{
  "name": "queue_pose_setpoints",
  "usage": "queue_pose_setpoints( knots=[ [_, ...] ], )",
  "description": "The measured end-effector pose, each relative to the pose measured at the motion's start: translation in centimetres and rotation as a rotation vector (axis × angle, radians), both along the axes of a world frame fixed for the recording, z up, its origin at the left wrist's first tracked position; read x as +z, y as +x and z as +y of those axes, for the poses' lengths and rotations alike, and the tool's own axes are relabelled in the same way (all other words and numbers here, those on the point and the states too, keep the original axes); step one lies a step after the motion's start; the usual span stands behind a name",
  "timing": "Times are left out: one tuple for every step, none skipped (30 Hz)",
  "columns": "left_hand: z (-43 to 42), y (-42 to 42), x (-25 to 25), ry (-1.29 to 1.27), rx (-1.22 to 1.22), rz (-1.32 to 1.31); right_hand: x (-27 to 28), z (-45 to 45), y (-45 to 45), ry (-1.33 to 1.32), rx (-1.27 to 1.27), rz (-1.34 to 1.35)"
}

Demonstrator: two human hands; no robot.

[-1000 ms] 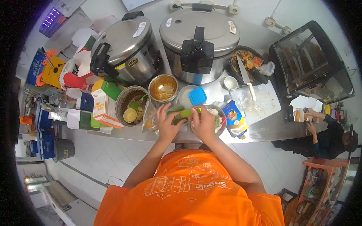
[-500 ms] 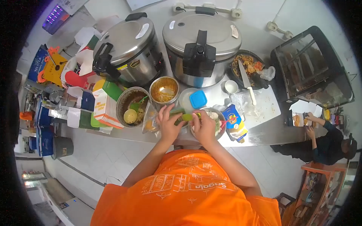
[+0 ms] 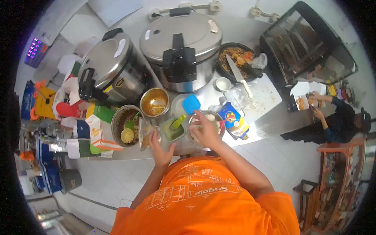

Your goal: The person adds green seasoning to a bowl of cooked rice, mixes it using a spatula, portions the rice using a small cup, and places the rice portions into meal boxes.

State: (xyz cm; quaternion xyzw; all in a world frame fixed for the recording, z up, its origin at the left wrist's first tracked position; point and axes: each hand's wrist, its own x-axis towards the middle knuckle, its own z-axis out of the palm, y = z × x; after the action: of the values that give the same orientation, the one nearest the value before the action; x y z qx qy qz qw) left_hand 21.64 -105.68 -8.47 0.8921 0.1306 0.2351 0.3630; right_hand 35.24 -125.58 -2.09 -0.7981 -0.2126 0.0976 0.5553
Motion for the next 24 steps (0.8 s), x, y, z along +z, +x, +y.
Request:
queue_pose_setpoints(
  knots=[
    [0.3,-1.3,-0.9,-0.036,0.024,0.03,0.3,-1.7,0.2,-0.096,-0.065,-0.025],
    [0.8,-2.7,-0.8,-0.166,-0.016,0.179,-0.1,-3.5,0.3,-0.148,-0.156,-0.085],
    [1.2,-4.2,-0.5,-0.295,-0.055,0.332,-3.1,-6.0,0.8,-0.228,-0.24,-0.223],
    [1.5,-5.5,-1.2,-0.342,0.001,0.37,-2.1,-7.5,0.9,-0.41,-0.326,-0.374],
    [1.8,-7.1,-2.2,-0.388,0.059,0.409,-2.8,-9.2,1.5,-0.49,-0.323,-0.46],
    [2.2,-9.1,-4.1,-0.394,0.151,0.55,-3.5,-10.3,2.2,-0.569,-0.318,-0.544],
    [2.8,-11.3,-7.2,-0.396,0.245,0.691,-2.9,-10.3,2.6,-0.578,-0.321,-0.539],
    [4.6,-14.6,-14.3,-0.549,0.211,0.967,-1.9,-9.8,3.0,-0.693,-0.29,-0.614],
    [6.0,-16.6,-19.5,-0.697,0.172,1.243,-1.4,-9.3,3.3,-0.807,-0.257,-0.688],
    [5.3,-15.1,-15.6,-0.752,0.168,1.284,-1.8,-8.9,3.6,-0.814,-0.265,-0.68],
    [4.5,-13.5,-11.4,-0.806,0.163,1.326,-2.2,-8.6,3.7,-0.946,-0.181,-0.682],
    [3.6,-11.6,-6.5,-0.857,0.159,1.369,-2.5,-8.3,3.8,-1.079,-0.091,-0.681],
    [4.5,-10.9,-7.5,-0.764,0.044,1.282,-2.1,-7.6,3.8,-1.281,0.017,-0.479],
    [4.4,-10.0,-7.3,-0.752,0.037,1.049,-1.9,-7.1,4.1,-1.288,0.018,-0.478],
    [4.7,-8.2,-6.1,-0.541,-0.184,0.9,-1.8,-6.5,4.4,-1.323,0.155,-0.187],
    [4.0,-6.4,-6.3,-0.666,-0.28,0.842,-1.7,-6.1,4.6,-1.337,0.287,0.106],
    [2.7,-4.7,-6.8,-0.79,-0.374,0.78,-1.9,-5.9,4.3,-1.38,0.348,0.002],
    [0.9,-3.0,-7.7,-0.928,-0.417,0.753,-2.2,-5.7,4.4,-1.385,0.351,0.002],
    [-1.1,-1.6,-8.2,-1.065,-0.462,0.723,-2.3,-5.6,4.7,-1.369,0.343,-0.003],
    [-3.1,-0.1,-7.6,-1.127,-0.428,0.756,-2.3,-5.6,4.9,-1.354,0.332,-0.01],
    [-5.0,1.4,-6.9,-1.189,-0.397,0.785,-1.7,-5.5,4.8,-1.363,0.327,-0.015],
    [-6.6,2.3,-7.5,-1.16,-0.379,0.699,-0.7,-5.3,4.5,-1.347,0.279,-0.045],
    [-7.3,3.1,-8.1,-1.21,-0.322,0.694,0.3,-5.1,3.9,-1.33,0.232,-0.073],
    [-7.9,3.5,-8.7,-1.259,-0.266,0.691,1.0,-4.7,3.1,-1.34,0.231,-0.073]
  ],
)
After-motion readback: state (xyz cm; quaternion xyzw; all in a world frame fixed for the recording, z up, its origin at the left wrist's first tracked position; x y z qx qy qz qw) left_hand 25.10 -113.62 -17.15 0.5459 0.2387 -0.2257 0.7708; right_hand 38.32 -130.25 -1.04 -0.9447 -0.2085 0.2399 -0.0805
